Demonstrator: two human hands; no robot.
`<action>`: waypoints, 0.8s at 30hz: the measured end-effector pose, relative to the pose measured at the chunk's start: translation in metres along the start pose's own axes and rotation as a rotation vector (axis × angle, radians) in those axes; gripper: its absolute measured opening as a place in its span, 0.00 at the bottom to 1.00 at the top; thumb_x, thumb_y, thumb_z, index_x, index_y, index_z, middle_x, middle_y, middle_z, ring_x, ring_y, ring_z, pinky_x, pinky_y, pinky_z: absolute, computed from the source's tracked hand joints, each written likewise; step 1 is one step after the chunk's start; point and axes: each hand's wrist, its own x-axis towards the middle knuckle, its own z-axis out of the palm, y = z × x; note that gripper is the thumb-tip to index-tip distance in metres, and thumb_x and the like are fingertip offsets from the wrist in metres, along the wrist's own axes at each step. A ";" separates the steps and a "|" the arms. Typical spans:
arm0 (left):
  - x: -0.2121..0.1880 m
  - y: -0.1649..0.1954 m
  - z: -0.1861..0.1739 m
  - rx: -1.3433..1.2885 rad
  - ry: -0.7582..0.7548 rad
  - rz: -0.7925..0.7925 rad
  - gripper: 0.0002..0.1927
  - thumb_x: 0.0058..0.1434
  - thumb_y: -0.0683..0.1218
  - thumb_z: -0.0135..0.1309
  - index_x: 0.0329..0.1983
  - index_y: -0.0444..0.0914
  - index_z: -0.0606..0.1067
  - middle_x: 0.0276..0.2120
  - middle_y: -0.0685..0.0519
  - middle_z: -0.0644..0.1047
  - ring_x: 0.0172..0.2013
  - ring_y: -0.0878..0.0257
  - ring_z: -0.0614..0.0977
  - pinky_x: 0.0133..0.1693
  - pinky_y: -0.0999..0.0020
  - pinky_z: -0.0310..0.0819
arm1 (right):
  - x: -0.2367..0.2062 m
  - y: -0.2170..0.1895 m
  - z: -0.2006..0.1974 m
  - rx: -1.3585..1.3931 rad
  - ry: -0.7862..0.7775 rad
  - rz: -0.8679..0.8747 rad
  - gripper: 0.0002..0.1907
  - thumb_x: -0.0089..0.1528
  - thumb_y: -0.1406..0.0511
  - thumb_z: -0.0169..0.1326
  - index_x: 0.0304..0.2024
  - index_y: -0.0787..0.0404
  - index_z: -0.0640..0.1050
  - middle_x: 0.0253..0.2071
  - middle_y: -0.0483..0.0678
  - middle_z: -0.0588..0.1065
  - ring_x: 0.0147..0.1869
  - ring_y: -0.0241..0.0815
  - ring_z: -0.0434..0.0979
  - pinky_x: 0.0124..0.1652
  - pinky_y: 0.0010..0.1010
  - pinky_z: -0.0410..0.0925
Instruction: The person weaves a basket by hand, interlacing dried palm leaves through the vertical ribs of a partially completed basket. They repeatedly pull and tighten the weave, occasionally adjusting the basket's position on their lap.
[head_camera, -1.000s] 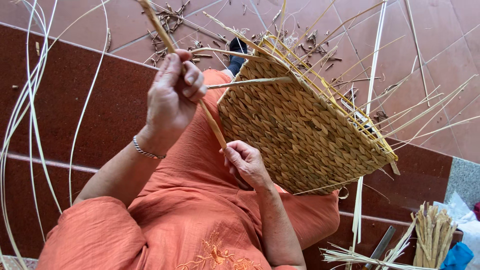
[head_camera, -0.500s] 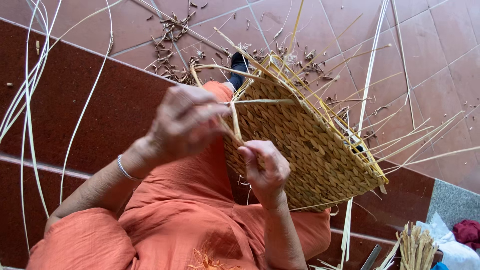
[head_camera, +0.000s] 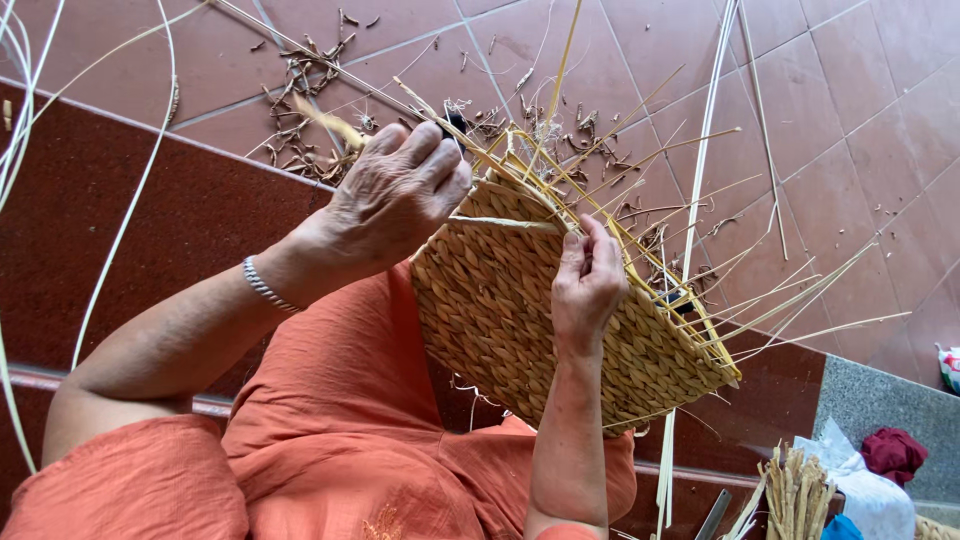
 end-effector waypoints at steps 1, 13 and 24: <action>0.005 0.001 0.006 0.032 0.077 0.000 0.11 0.60 0.44 0.56 0.45 0.36 0.77 0.43 0.52 0.73 0.49 0.59 0.73 0.47 0.63 0.69 | 0.003 0.004 0.003 -0.009 -0.022 0.033 0.13 0.70 0.66 0.57 0.55 0.64 0.79 0.39 0.46 0.77 0.36 0.33 0.74 0.31 0.24 0.71; 0.044 0.041 0.113 -0.720 0.122 -0.008 0.10 0.67 0.49 0.61 0.40 0.39 0.75 0.40 0.52 0.72 0.45 0.56 0.74 0.49 0.58 0.69 | -0.002 0.014 0.016 0.086 0.024 -0.064 0.04 0.68 0.68 0.59 0.44 0.61 0.79 0.45 0.48 0.80 0.48 0.40 0.81 0.48 0.31 0.78; 0.043 0.048 0.125 -0.564 0.024 0.049 0.08 0.62 0.52 0.59 0.38 0.45 0.75 0.40 0.52 0.70 0.46 0.56 0.72 0.49 0.57 0.64 | -0.007 0.006 0.006 -0.010 -0.013 -0.228 0.04 0.66 0.72 0.59 0.44 0.62 0.79 0.46 0.49 0.82 0.49 0.43 0.81 0.49 0.36 0.75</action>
